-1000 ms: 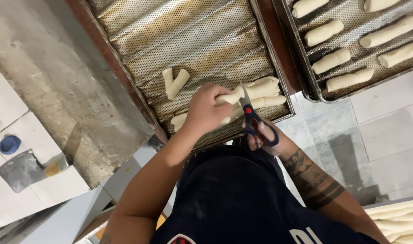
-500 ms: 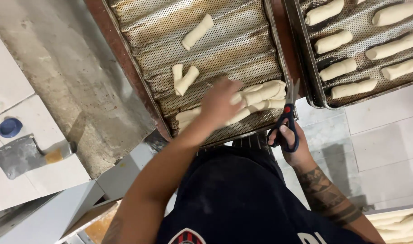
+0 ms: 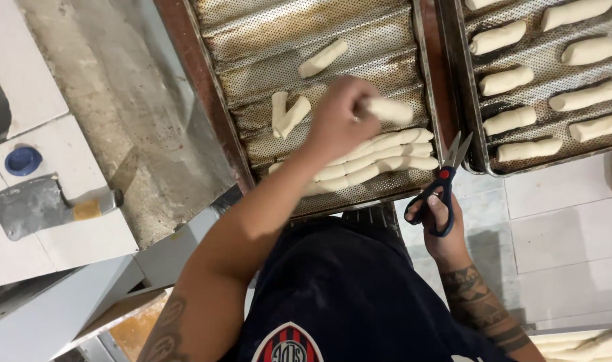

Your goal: Cutting dough into small pieces and arranging them on baking trays for baking.

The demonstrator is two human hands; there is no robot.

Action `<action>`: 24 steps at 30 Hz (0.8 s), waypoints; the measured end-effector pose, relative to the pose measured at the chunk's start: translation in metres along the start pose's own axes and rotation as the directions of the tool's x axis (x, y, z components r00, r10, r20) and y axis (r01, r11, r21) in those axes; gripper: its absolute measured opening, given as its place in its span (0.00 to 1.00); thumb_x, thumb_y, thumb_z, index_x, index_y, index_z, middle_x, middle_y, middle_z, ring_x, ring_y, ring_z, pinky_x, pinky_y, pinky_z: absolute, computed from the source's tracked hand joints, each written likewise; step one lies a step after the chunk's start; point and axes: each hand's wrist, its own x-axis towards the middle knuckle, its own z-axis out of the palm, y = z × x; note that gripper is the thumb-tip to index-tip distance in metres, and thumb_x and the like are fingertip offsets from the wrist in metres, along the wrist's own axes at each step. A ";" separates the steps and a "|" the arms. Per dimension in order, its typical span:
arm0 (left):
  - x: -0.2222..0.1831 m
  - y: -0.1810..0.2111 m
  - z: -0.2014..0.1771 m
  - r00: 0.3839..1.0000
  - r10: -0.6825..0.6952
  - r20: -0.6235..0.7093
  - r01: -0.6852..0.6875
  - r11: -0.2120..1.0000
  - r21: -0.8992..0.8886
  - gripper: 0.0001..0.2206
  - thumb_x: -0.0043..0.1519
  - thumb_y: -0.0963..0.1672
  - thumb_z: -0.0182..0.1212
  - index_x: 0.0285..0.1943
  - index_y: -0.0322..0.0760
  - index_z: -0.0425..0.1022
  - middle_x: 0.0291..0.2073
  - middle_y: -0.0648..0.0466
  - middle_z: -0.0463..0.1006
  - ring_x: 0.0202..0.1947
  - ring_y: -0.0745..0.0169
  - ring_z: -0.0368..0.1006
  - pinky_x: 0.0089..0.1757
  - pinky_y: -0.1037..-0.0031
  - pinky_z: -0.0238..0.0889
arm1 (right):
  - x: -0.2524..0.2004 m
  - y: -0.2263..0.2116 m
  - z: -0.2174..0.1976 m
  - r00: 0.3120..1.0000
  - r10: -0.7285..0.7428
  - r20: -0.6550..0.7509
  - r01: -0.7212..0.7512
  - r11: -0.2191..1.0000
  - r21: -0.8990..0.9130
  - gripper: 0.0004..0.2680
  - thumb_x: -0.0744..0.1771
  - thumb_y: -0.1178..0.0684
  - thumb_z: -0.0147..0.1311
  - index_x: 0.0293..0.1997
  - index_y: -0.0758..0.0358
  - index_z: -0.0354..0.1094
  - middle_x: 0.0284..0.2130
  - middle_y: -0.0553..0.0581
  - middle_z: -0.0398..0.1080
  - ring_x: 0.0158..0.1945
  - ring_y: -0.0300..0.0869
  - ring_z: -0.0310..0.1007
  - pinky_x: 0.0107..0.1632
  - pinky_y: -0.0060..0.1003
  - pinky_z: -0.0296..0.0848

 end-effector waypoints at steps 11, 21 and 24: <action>-0.125 -0.062 -0.099 0.991 0.015 -0.130 0.055 0.853 0.519 0.10 0.62 0.40 0.63 0.52 0.37 0.73 0.39 0.53 0.65 0.41 0.49 0.72 0.43 0.58 0.71 | 0.002 -0.002 0.034 0.990 -0.018 0.138 0.040 0.985 -0.165 0.11 0.69 0.51 0.53 0.50 0.68 0.60 0.22 0.73 0.71 0.23 0.53 0.76 0.26 0.34 0.63; -0.212 -0.071 -0.090 0.970 -0.242 0.021 0.186 0.795 0.577 0.14 0.59 0.45 0.68 0.50 0.38 0.71 0.45 0.48 0.66 0.48 0.47 0.71 0.51 0.60 0.67 | -0.019 -0.010 0.076 0.856 0.293 0.427 0.078 0.741 -0.667 0.14 0.64 0.49 0.62 0.51 0.65 0.71 0.31 0.67 0.77 0.36 0.51 0.74 0.40 0.45 0.70; -0.212 -0.057 -0.089 0.998 -0.047 -0.049 0.067 0.808 0.585 0.21 0.51 0.45 0.77 0.47 0.38 0.69 0.43 0.48 0.65 0.44 0.41 0.71 0.42 0.58 0.71 | -0.032 -0.002 0.083 0.837 0.364 0.409 0.037 0.708 -0.705 0.17 0.63 0.50 0.63 0.55 0.65 0.71 0.32 0.71 0.75 0.37 0.56 0.74 0.42 0.51 0.70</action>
